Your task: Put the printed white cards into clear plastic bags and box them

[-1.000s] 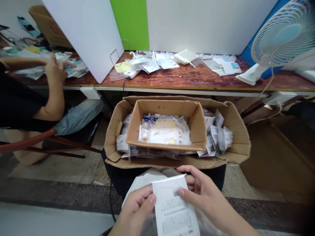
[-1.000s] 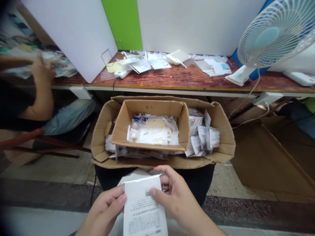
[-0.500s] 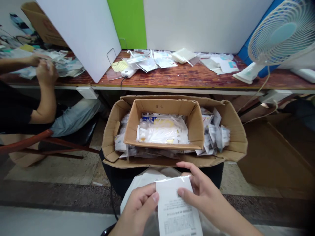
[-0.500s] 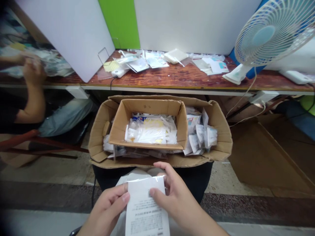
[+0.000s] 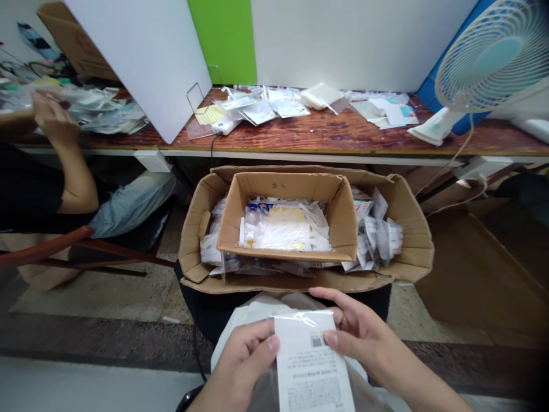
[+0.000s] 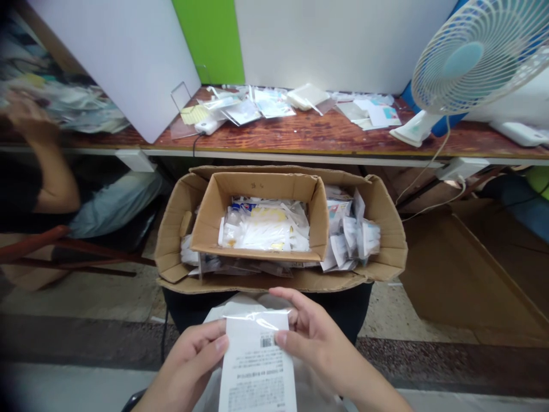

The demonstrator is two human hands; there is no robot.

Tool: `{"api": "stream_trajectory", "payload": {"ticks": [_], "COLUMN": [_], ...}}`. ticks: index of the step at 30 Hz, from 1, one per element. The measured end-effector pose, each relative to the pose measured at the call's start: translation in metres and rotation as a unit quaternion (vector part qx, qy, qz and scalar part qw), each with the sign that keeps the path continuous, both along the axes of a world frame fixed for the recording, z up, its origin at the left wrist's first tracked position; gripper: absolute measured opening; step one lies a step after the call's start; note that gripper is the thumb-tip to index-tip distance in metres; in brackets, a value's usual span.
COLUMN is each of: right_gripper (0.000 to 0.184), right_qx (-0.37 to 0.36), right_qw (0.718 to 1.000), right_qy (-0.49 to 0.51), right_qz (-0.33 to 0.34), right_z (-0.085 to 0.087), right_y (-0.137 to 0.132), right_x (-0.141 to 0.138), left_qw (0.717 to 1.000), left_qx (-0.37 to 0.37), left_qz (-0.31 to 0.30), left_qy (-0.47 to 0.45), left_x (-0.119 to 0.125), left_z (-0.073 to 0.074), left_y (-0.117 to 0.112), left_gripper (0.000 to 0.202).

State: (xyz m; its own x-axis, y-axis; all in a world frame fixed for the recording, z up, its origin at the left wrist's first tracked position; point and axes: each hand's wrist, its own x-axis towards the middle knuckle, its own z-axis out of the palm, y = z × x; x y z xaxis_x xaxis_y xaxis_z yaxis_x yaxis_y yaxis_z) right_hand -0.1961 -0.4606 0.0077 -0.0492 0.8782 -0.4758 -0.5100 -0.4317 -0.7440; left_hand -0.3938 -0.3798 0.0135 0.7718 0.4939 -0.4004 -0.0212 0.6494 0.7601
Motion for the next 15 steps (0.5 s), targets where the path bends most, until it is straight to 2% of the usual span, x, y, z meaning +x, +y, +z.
{"api": "stream_trajectory", "payload": {"ticks": [7,10,11,13,14,15], "right_gripper": [0.054,0.055,0.054,0.05,0.048,0.046], "right_qx": [0.038,0.006,-0.016,-0.062,-0.076,-0.083], "right_qw": [0.996,0.996,0.996,0.994,0.992,0.989], "right_qy": [0.075,0.093,0.086,0.053,0.038,0.033], "right_qz": [0.016,0.004,-0.015,-0.07,-0.098,-0.12], "right_z": [-0.014,-0.014,-0.014,-0.017,-0.021,-0.026], "right_y": [-0.005,-0.004,-0.004,-0.005,-0.007,-0.008], "right_x": [0.006,0.006,0.007,0.012,0.016,0.019], "left_qw": [1.0,0.999,0.995,0.972,0.944,0.9], "left_qx": [-0.018,-0.024,-0.032,-0.023,0.011,0.07], "left_qz": [0.013,0.045,0.081,0.215,0.308,0.412], "left_qy": [0.0,0.018,0.038,0.089,0.116,0.126], "left_x": [0.004,-0.001,-0.005,-0.021,-0.031,-0.042], "left_z": [0.002,-0.001,-0.001,0.004,0.011,0.02], "left_y": [0.002,0.008,0.014,0.033,0.045,0.059], "left_gripper": [0.027,0.025,0.024,0.022,0.02,0.02]}}
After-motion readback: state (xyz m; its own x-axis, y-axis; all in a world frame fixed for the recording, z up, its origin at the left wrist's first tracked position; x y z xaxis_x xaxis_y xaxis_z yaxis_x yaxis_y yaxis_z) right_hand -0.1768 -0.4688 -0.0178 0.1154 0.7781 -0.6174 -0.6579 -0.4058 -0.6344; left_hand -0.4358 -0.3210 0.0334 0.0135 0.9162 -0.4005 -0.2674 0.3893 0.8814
